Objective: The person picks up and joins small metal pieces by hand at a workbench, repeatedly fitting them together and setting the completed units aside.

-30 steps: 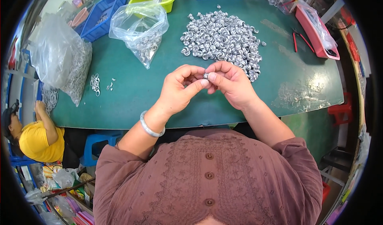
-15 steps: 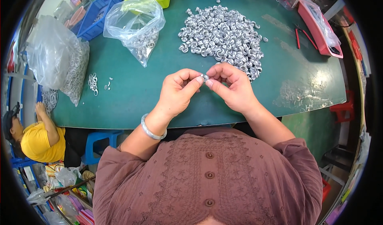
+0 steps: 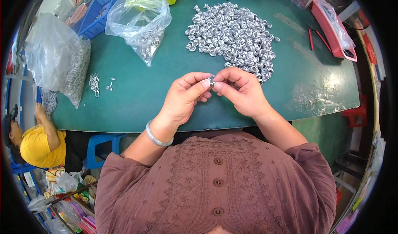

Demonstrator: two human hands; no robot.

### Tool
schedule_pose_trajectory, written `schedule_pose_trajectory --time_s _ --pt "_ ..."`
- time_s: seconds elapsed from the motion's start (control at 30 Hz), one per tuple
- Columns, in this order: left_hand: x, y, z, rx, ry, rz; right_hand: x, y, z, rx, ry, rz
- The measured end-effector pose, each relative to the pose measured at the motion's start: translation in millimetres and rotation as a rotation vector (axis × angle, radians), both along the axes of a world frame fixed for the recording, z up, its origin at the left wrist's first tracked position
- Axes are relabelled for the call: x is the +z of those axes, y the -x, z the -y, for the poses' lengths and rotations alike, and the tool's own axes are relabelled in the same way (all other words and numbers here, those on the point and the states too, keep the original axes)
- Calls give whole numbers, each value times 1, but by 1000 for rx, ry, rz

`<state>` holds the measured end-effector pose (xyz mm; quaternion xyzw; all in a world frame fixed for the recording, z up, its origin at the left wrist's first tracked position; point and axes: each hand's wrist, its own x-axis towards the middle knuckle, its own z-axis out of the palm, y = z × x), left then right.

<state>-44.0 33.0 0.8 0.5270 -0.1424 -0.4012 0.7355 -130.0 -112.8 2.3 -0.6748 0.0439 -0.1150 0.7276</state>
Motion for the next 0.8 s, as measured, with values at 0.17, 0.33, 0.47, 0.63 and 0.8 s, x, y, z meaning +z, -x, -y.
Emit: schedule_pose_trajectory --time_s 0.17,0.33,0.47,0.63,0.8 --pt "-4 -2 -3 -81 205 -351 11 5 -2 -70 217 146" --pt "15 -24 -23 101 269 -364 111 9 -2 271 1018 622" --pt "95 -102 -51 45 685 -81 160 25 -30 131 732 746" --pt "199 -198 -166 111 827 335 174 29 -49 189 807 796" --pt "223 -308 -305 623 683 394 175 32 -54 184 822 788"
